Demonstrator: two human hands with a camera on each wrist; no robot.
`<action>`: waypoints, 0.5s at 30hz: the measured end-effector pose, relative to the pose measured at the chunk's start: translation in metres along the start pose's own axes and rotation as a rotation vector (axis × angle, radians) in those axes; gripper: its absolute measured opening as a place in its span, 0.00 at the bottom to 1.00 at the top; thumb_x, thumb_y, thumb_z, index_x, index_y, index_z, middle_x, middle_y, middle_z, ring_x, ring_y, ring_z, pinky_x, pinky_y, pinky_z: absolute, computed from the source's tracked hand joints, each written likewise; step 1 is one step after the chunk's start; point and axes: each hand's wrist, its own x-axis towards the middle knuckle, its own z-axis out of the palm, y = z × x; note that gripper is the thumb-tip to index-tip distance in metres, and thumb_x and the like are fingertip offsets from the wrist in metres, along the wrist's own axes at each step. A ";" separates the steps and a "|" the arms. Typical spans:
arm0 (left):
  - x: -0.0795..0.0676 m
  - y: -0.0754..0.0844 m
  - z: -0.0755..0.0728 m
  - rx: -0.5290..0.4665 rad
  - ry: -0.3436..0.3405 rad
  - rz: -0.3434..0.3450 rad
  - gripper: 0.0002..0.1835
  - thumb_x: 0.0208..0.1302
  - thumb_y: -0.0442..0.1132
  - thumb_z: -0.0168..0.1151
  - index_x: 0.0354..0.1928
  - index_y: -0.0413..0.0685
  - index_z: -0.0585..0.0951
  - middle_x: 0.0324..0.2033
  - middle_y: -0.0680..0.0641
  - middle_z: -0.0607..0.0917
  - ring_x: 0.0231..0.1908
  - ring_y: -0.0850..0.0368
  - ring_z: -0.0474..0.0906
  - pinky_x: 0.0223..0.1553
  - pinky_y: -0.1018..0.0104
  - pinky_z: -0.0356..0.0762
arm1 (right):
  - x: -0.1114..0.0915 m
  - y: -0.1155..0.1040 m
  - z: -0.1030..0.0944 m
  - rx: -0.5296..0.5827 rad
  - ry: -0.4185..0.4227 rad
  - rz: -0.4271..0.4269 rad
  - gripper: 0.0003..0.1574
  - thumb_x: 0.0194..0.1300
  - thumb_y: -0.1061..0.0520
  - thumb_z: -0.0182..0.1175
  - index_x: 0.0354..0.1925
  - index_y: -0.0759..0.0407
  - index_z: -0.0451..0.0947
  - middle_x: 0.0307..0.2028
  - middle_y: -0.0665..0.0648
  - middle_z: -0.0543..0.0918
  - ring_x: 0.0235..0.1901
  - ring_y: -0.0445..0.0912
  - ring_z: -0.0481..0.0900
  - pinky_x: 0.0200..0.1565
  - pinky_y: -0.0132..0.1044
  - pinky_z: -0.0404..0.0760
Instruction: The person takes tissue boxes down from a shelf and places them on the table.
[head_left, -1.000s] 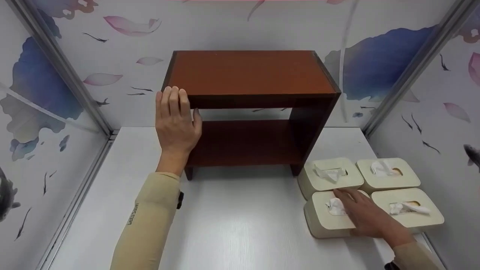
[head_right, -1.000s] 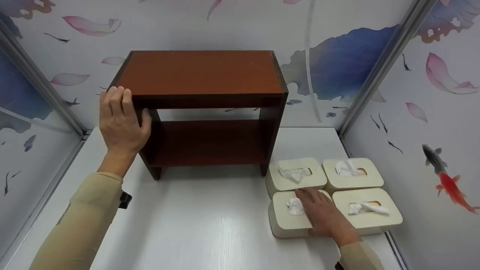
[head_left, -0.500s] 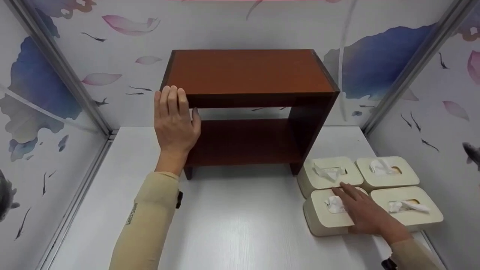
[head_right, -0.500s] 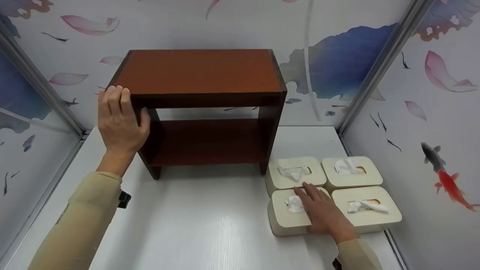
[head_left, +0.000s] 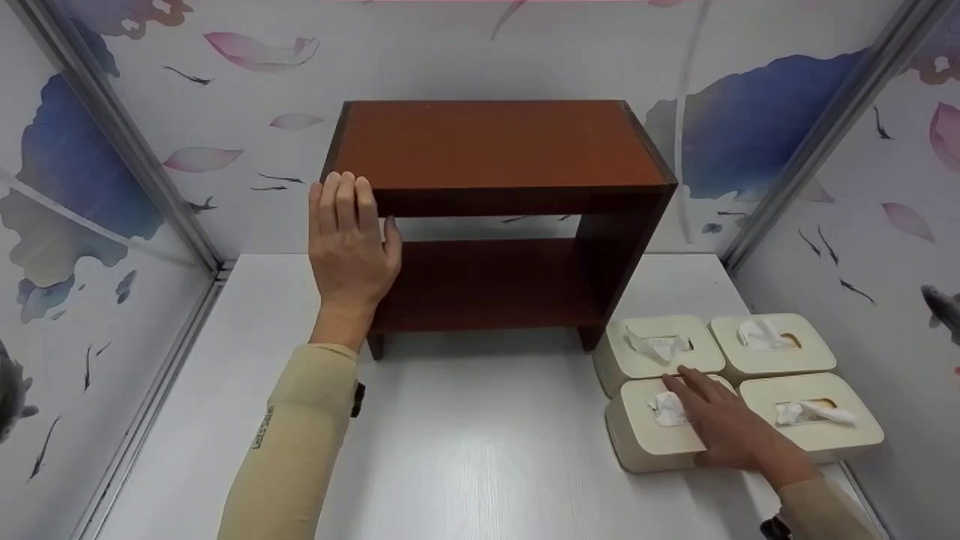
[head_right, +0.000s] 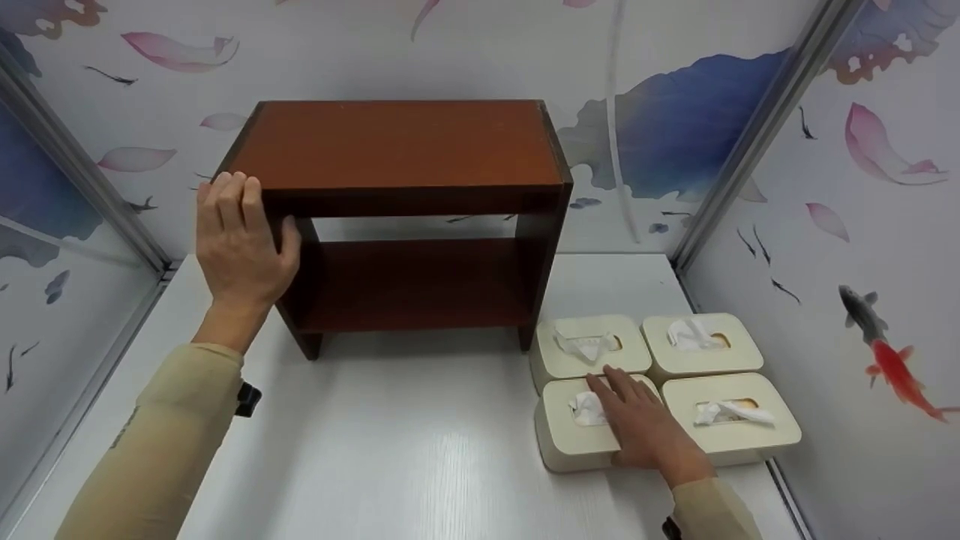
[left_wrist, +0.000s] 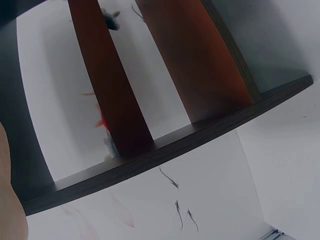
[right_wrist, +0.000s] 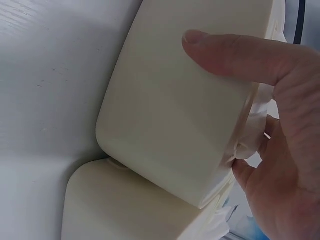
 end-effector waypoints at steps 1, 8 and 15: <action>0.000 0.000 0.000 0.000 0.000 0.001 0.25 0.68 0.45 0.50 0.62 0.40 0.66 0.60 0.39 0.72 0.66 0.44 0.65 0.76 0.53 0.54 | 0.000 -0.001 -0.001 0.002 -0.009 0.002 0.76 0.28 0.58 0.82 0.74 0.56 0.54 0.73 0.67 0.54 0.69 0.68 0.57 0.64 0.67 0.61; -0.001 0.002 -0.002 -0.001 -0.005 0.010 0.24 0.69 0.46 0.47 0.62 0.40 0.66 0.61 0.38 0.72 0.66 0.43 0.65 0.76 0.52 0.54 | 0.005 -0.013 -0.008 -0.009 -0.041 0.000 0.75 0.30 0.44 0.81 0.73 0.61 0.55 0.71 0.70 0.57 0.70 0.67 0.57 0.64 0.68 0.62; -0.001 -0.002 -0.004 -0.026 -0.026 0.023 0.26 0.69 0.44 0.48 0.65 0.41 0.64 0.63 0.39 0.70 0.68 0.44 0.64 0.76 0.52 0.53 | 0.022 -0.035 -0.012 0.058 -0.010 -0.034 0.68 0.47 0.29 0.69 0.73 0.62 0.55 0.72 0.70 0.59 0.69 0.69 0.58 0.63 0.69 0.63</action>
